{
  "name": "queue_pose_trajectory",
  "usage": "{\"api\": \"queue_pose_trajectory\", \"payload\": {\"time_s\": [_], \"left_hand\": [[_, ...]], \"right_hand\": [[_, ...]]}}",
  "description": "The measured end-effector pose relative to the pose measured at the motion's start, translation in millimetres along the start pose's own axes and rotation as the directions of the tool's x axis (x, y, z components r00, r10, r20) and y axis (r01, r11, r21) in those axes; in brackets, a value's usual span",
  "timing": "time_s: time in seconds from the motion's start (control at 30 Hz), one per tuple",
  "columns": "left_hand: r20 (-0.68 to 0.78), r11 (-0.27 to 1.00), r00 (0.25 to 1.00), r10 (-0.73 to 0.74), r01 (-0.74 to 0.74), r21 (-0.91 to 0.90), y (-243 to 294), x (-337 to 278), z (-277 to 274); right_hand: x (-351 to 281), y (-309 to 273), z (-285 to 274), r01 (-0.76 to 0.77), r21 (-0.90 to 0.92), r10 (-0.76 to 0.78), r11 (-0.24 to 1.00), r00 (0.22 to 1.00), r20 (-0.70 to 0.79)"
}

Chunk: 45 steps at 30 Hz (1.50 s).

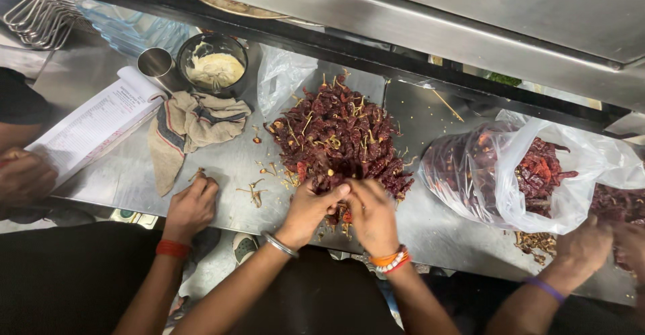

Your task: The person removes stems from dried red chilies by hand and places the chilies into a plastic bag. A second person works alongside, also removing stems from chilies.

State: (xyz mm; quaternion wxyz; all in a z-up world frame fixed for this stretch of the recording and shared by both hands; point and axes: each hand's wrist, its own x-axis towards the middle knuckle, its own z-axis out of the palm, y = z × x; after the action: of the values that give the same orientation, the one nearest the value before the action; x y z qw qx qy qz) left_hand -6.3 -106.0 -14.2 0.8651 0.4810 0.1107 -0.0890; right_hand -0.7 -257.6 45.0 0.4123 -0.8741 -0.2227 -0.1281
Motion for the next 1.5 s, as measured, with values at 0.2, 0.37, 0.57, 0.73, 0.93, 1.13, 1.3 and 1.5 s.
{"api": "queue_pose_trajectory", "payload": {"time_s": [0.2, 0.37, 0.57, 0.73, 0.93, 1.13, 1.3, 1.5], "left_hand": [[-0.18, 0.996, 0.984, -0.004, 0.02, 0.084, -4, 2, 10], [-0.189, 0.967, 0.977, 0.103, -0.053, 0.251, -17, -3, 8], [-0.177, 0.93, 0.963, 0.203, -0.133, 0.343, -30, -4, -5], [-0.139, 0.994, 0.99, -0.023, 0.037, 0.1, -24, -6, -13], [0.116, 0.903, 0.909, -0.399, 0.412, -0.123, -8, -9, -27], [0.172, 0.893, 0.884, -0.435, 0.449, -0.045, 10, -8, -34], [-0.111, 0.751, 0.992, -0.053, 0.113, 0.65, 27, -7, -45], [0.157, 0.161, 0.84, 0.519, -0.276, 0.948, 28, -7, -38]], "right_hand": [[-22, 8, 30, -0.508, 0.347, 0.505, 0.788, 0.857, 0.107], [-30, 16, 31, -0.481, 0.314, 0.473, 0.818, 0.875, 0.109], [-24, 3, 27, -0.146, 0.022, 0.145, 0.989, 0.988, 0.051], [-18, 4, 19, -0.044, 0.097, 0.03, 0.994, 0.99, 0.141], [-17, 45, 7, -0.155, 0.418, -0.066, 0.895, 0.882, 0.467], [-7, 62, -7, -0.255, 0.492, -0.04, 0.832, 0.857, 0.513], [20, 59, -23, 0.09, 0.072, -0.106, 0.993, 0.958, 0.265], [46, 56, 4, -0.413, -0.148, 0.414, 0.899, 0.91, -0.028]]}}
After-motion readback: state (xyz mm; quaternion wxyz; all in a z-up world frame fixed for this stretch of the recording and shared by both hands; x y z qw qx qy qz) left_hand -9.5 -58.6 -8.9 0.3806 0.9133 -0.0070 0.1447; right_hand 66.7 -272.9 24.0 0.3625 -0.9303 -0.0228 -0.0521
